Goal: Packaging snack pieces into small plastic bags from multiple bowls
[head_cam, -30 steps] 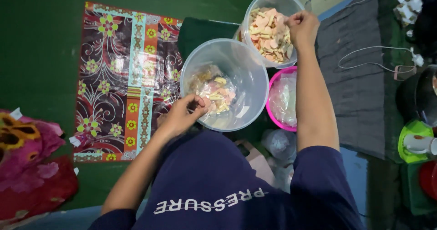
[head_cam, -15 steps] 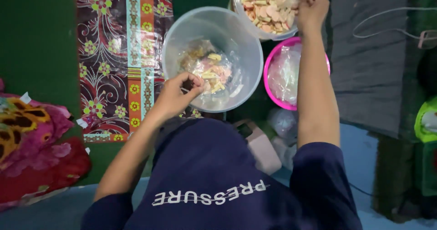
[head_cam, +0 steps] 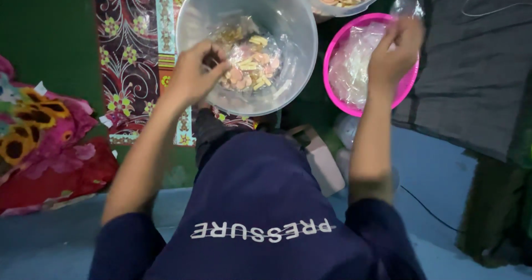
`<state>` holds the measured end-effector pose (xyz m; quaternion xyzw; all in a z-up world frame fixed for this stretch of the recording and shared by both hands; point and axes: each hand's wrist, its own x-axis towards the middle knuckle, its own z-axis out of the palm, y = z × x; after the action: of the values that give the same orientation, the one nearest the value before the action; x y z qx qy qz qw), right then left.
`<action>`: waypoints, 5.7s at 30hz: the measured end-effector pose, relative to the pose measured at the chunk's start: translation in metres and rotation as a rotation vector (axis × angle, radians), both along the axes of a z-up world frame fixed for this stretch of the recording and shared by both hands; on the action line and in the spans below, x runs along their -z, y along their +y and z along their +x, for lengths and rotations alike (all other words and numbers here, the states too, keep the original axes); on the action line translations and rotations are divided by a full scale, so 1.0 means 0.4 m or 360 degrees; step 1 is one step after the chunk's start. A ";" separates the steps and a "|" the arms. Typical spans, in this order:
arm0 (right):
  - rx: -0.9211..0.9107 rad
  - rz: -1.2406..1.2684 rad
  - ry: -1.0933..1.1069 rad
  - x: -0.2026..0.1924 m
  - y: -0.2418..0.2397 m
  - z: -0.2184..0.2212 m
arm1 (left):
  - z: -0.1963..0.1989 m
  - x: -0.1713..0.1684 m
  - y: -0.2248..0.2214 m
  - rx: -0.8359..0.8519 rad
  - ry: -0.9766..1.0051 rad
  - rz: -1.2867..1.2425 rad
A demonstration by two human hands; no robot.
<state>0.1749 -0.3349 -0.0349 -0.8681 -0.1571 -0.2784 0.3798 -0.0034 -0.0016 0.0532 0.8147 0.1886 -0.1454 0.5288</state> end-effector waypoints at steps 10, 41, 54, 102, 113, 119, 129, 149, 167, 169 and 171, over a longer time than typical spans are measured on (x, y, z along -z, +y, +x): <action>0.0157 -0.0815 0.1019 0.100 -0.080 -0.208 | 0.237 0.478 0.050 0.0949 0.0108 0.1533; -0.0511 0.0896 0.1233 -0.089 0.404 -0.382 | 0.046 0.137 -0.006 0.0138 -0.0259 -0.0743; -0.0155 0.0921 0.0706 -0.110 0.392 -0.375 | -0.002 0.098 0.007 -0.0317 -0.0144 -0.1252; 0.0472 0.2060 0.0939 0.040 -0.041 -0.626 | 0.372 0.379 -0.621 0.1771 -0.0901 0.1107; 0.0094 0.1939 0.0698 -0.018 0.020 -0.477 | 0.101 0.135 -0.499 0.1160 -0.0478 -0.0213; -0.0047 0.1655 0.1012 -0.056 0.065 -0.480 | 0.126 0.102 -0.392 0.0764 -0.0350 -0.0721; -0.0307 0.1391 0.1083 -0.073 0.113 -0.462 | 0.131 0.054 -0.223 0.0937 -0.0346 -0.0768; -0.0267 0.1053 0.1530 -0.047 0.317 -0.474 | -0.017 0.117 -0.109 0.0217 -0.0213 -0.0678; -0.0787 0.2002 0.1929 -0.155 0.345 -0.444 | -0.011 0.046 -0.073 -0.0231 -0.0582 -0.0728; -0.0777 0.2124 0.1961 -0.085 0.336 -0.433 | -0.004 0.029 -0.057 -0.0191 -0.0520 -0.0723; -0.0766 0.2240 0.2007 -0.058 0.333 -0.429 | -0.003 0.014 -0.034 -0.0163 -0.0452 -0.0719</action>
<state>0.0033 -0.2016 -0.0116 -0.3773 0.1042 0.2921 0.8726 -0.0045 -0.0151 0.0478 0.6776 0.1162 -0.0411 0.7250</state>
